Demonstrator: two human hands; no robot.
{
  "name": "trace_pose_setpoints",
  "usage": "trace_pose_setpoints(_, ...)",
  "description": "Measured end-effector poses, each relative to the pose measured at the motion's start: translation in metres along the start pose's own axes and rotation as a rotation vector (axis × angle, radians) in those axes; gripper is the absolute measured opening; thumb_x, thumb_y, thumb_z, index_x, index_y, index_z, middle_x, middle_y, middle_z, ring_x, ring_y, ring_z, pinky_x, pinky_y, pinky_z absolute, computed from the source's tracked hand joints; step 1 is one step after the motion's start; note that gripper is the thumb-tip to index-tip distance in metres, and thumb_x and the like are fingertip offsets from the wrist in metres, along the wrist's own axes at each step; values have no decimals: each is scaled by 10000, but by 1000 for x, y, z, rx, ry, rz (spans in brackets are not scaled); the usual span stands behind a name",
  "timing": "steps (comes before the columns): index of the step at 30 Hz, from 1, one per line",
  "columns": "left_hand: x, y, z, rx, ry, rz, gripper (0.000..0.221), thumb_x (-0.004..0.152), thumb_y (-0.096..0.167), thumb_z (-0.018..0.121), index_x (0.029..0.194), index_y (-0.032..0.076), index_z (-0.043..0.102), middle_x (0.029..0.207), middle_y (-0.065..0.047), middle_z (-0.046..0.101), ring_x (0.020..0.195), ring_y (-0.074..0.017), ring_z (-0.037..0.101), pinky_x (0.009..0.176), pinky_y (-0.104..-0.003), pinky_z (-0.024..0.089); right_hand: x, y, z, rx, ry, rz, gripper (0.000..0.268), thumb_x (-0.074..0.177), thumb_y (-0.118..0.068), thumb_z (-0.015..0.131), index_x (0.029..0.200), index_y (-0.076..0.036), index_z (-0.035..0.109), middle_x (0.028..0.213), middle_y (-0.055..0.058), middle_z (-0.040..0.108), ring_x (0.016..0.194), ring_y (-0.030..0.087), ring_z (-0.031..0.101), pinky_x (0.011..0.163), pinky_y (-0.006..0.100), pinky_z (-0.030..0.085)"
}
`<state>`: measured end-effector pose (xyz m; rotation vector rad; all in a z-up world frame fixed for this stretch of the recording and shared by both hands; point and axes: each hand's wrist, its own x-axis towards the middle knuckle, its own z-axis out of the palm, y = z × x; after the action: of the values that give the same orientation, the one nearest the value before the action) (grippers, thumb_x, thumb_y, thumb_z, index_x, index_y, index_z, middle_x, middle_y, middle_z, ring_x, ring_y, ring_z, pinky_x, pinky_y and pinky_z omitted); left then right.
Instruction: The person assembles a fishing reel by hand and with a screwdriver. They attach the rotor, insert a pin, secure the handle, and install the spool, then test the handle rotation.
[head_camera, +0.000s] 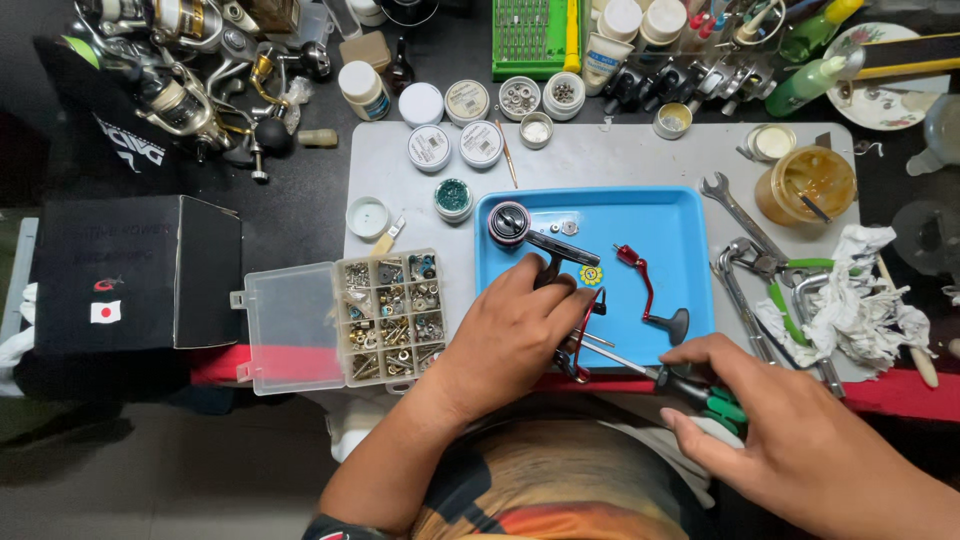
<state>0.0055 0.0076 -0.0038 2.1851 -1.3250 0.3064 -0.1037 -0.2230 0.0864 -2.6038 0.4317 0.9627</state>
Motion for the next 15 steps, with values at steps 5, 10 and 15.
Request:
trace_pose_setpoints(5, 0, -2, 1, -4, -17, 11, 241, 930, -29, 579, 1154, 33, 639, 848, -80, 551, 819, -319, 459, 656, -444, 439, 6, 27, 15, -620, 650, -969, 437, 947, -237, 587, 1309, 6, 586, 1120, 157, 684, 954, 288, 689, 779, 421, 588)
trace_pose_setpoints(10, 0, 1, 2, 9, 1, 12, 219, 950, -32, 583, 1146, 42, 647, 812, -73, 526, 806, -313, 454, 643, -438, 436, 3, 23, 20, -71, 460, -644, 308, 871, -357, 724, 1092, -157, 646, 974, -44, 811, 796, 177, 805, 592, 388, 605)
trace_pose_setpoints(15, 0, 2, 2, -37, -32, 2, 200, 1031, 118, 588, 1195, 15, 639, 877, -98, 578, 826, -341, 472, 665, -471, 441, 2, 26, 8, -529, 592, -942, 301, 972, -293, 612, 1166, -64, 590, 1003, 95, 628, 885, 278, 666, 720, 419, 538)
